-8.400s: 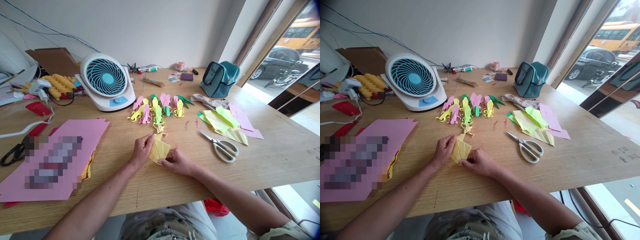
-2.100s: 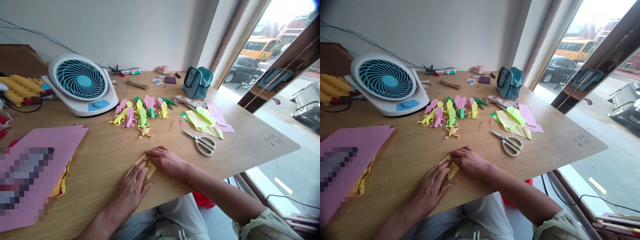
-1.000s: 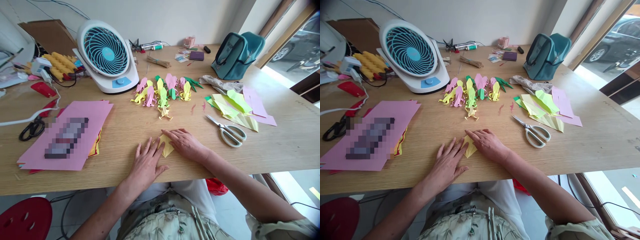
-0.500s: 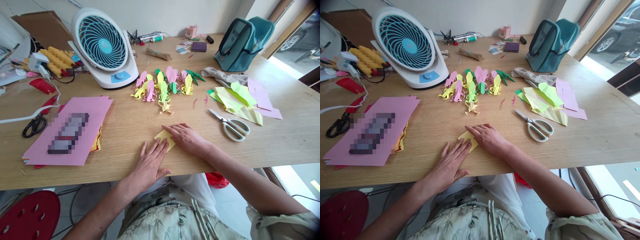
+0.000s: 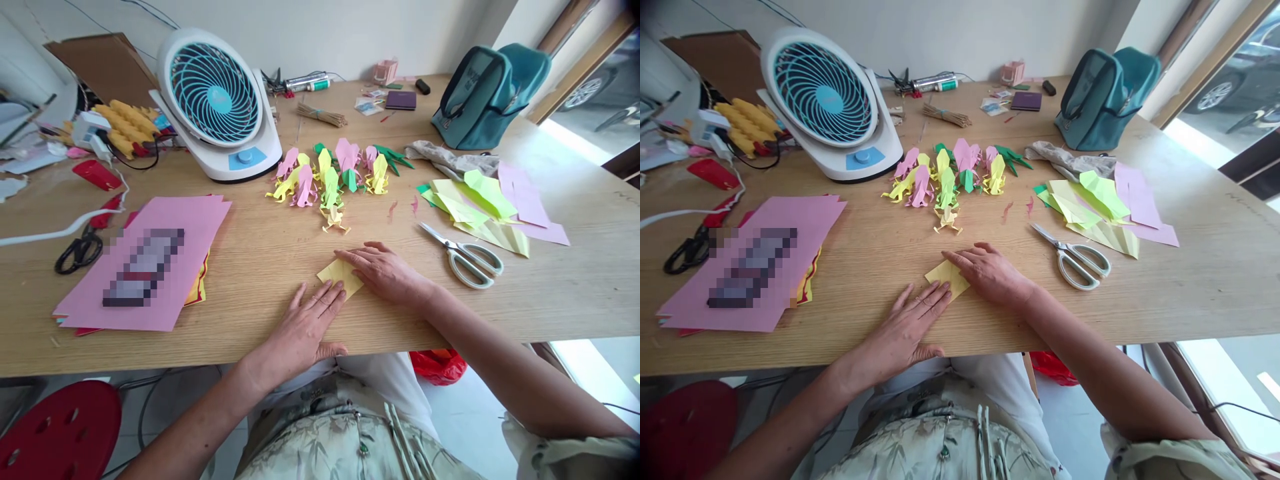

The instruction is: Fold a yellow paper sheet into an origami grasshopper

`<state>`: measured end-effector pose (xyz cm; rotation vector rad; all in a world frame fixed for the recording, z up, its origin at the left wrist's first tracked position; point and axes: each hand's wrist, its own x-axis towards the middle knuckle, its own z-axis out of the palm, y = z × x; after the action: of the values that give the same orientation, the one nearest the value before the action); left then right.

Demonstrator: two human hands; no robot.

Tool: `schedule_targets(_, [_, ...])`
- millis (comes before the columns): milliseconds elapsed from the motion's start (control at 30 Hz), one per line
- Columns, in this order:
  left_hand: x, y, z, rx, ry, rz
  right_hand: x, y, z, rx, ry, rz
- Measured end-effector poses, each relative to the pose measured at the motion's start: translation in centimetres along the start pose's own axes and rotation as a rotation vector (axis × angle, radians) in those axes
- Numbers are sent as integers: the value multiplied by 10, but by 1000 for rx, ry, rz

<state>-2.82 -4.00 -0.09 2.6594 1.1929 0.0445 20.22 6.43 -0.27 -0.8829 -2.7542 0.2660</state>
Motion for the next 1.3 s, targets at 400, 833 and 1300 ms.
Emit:
schedule_targets(400, [0,1,-1,37,42,8,-21,-17,16,22,-61,-33])
schedule_targets(833, [1,0,-2,62,57,33,-24,-14,20,-2,-47,-42])
schedule_targets(1300, [0,-2,-1,113,81,49,-23,-16,16,22,-68,-33])
